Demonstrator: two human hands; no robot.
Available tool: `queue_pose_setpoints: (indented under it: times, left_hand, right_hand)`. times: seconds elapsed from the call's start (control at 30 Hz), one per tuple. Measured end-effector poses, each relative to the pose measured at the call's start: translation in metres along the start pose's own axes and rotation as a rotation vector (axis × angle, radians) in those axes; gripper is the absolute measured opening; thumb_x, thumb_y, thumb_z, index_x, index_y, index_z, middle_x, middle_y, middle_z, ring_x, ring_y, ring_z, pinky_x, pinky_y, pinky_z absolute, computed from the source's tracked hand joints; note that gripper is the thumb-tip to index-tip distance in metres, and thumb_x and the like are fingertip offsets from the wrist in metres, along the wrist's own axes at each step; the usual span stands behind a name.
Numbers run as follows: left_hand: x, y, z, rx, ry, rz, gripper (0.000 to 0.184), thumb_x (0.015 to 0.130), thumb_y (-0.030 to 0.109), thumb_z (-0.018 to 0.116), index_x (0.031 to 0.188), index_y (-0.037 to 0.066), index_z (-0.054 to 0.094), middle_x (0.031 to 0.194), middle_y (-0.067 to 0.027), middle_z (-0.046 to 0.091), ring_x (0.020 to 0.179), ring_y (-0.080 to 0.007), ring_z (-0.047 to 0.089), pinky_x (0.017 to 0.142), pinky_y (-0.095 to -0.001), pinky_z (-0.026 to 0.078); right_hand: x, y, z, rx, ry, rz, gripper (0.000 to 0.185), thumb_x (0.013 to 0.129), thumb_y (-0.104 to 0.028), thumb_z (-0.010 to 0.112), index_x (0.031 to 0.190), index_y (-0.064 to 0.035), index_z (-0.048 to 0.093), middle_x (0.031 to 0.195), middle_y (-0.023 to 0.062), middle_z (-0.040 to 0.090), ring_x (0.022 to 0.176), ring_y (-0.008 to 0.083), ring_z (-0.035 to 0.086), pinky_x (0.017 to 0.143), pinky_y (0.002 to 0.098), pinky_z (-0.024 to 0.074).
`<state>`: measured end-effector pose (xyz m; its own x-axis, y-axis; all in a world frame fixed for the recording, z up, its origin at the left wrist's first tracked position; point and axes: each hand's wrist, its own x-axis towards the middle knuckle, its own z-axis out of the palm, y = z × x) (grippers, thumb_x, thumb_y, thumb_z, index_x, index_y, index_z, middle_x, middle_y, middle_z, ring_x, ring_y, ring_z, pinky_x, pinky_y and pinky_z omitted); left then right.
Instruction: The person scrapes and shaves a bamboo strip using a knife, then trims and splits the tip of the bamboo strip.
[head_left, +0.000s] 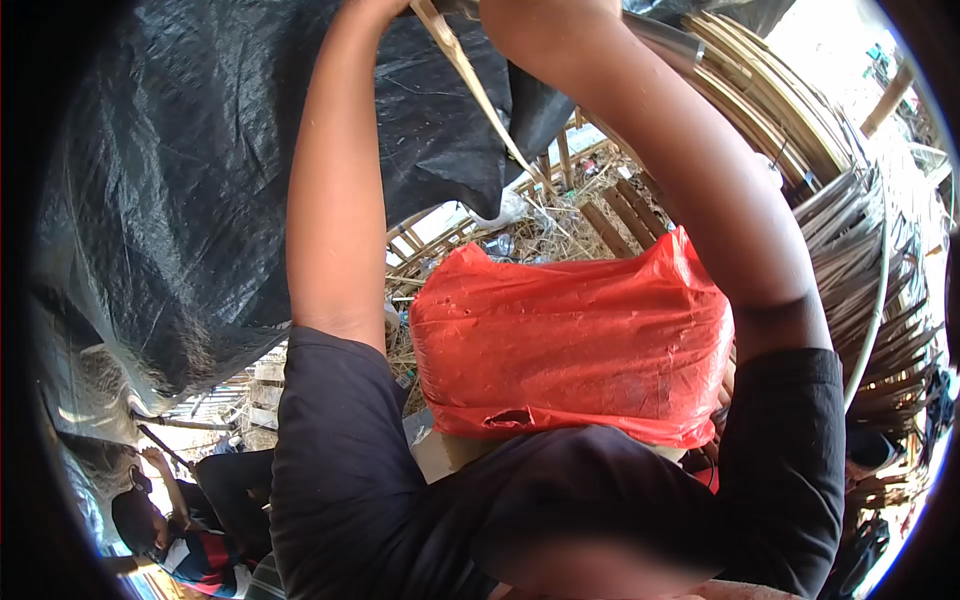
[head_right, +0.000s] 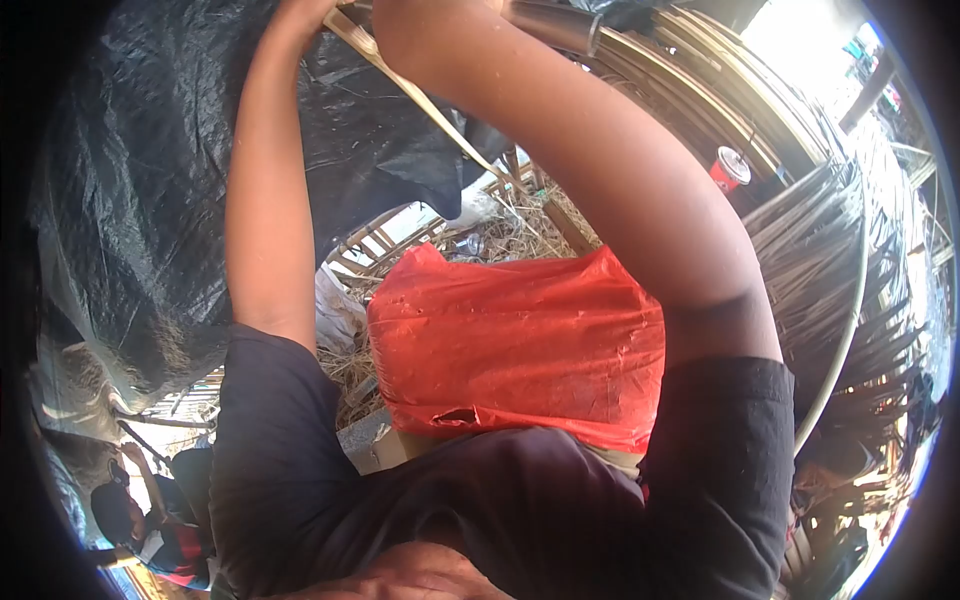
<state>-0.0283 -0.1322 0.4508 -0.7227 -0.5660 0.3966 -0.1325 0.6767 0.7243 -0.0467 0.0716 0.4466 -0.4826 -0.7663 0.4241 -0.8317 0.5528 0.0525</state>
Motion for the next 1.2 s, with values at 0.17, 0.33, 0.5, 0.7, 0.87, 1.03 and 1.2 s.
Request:
queue_pose_setpoints:
  times: [0.17,0.33,0.5,0.7,0.87,1.03,1.2]
  left_hand:
    - [-0.008,-0.007,-0.003,-0.030,0.050,-0.025,0.065,0.110,0.039,0.028,0.089,-0.004,0.073,0.075,-0.0150,0.071,0.065,-0.0251,0.066,0.071,-0.0380,0.053]
    - [0.002,-0.025,-0.015,-0.056,0.034,0.001,0.067,0.110,0.040,0.027,0.090,-0.006,0.072,0.074,-0.0161,0.071,0.065,-0.0259,0.068,0.068,-0.0381,0.055]
    - [0.000,-0.043,-0.015,-0.260,-0.052,0.011,0.068,0.110,0.038,0.026,0.089,-0.007,0.071,0.075,-0.0179,0.071,0.064,-0.0273,0.069,0.069,-0.0389,0.056]
    - [-0.022,-0.035,-0.024,-0.178,-0.042,-0.013,0.067,0.110,0.038,0.026,0.090,-0.005,0.072,0.075,-0.0160,0.071,0.061,-0.0259,0.068,0.068,-0.0382,0.056]
    - [-0.021,-0.055,-0.028,-0.203,0.002,-0.015,0.068,0.110,0.040,0.027,0.088,-0.006,0.072,0.072,-0.0163,0.070,0.057,-0.0248,0.067,0.063,-0.0364,0.056]
    - [-0.048,-0.057,-0.031,-0.204,0.077,-0.038,0.067,0.110,0.041,0.029,0.086,-0.006,0.071,0.070,-0.0154,0.069,0.055,-0.0240,0.065,0.059,-0.0342,0.055]
    - [-0.064,-0.071,-0.037,-0.333,0.050,-0.007,0.065,0.110,0.041,0.031,0.089,-0.007,0.070,0.072,-0.0158,0.069,0.055,-0.0231,0.065,0.059,-0.0348,0.056]
  right_hand:
    - [0.010,-0.001,0.021,0.071,0.055,0.014,0.026,0.096,-0.020,0.054,0.102,-0.0075,0.077,0.102,0.0126,0.076,0.097,0.0252,0.075,0.077,0.0352,0.0589]
    - [0.010,-0.010,0.026,0.032,0.122,-0.010,0.026,0.095,-0.018,0.054,0.094,-0.0089,0.078,0.097,0.0131,0.077,0.091,0.0257,0.075,0.073,0.0360,0.0593]
    - [-0.005,-0.017,0.019,-0.023,0.187,-0.059,0.026,0.095,-0.016,0.053,0.092,-0.0090,0.077,0.094,0.0132,0.077,0.089,0.0259,0.076,0.072,0.0358,0.0594]
    - [0.004,-0.028,0.031,-0.010,0.121,-0.023,0.026,0.095,-0.016,0.054,0.087,-0.0090,0.078,0.089,0.0123,0.077,0.086,0.0248,0.076,0.069,0.0342,0.0596]
    - [0.001,-0.037,0.029,-0.028,-0.006,-0.048,0.025,0.094,-0.015,0.055,0.087,-0.0080,0.077,0.088,0.0123,0.076,0.083,0.0247,0.076,0.067,0.0333,0.0597]
    - [-0.002,-0.045,0.048,0.049,0.058,-0.039,0.017,0.092,-0.014,0.062,0.085,-0.0074,0.076,0.090,0.0110,0.077,0.085,0.0250,0.076,0.069,0.0346,0.0606]
    - [-0.017,-0.052,0.056,0.064,0.180,-0.135,0.012,0.087,-0.010,0.064,0.083,-0.0069,0.074,0.079,0.0111,0.074,0.082,0.0289,0.075,0.066,0.0382,0.0603]
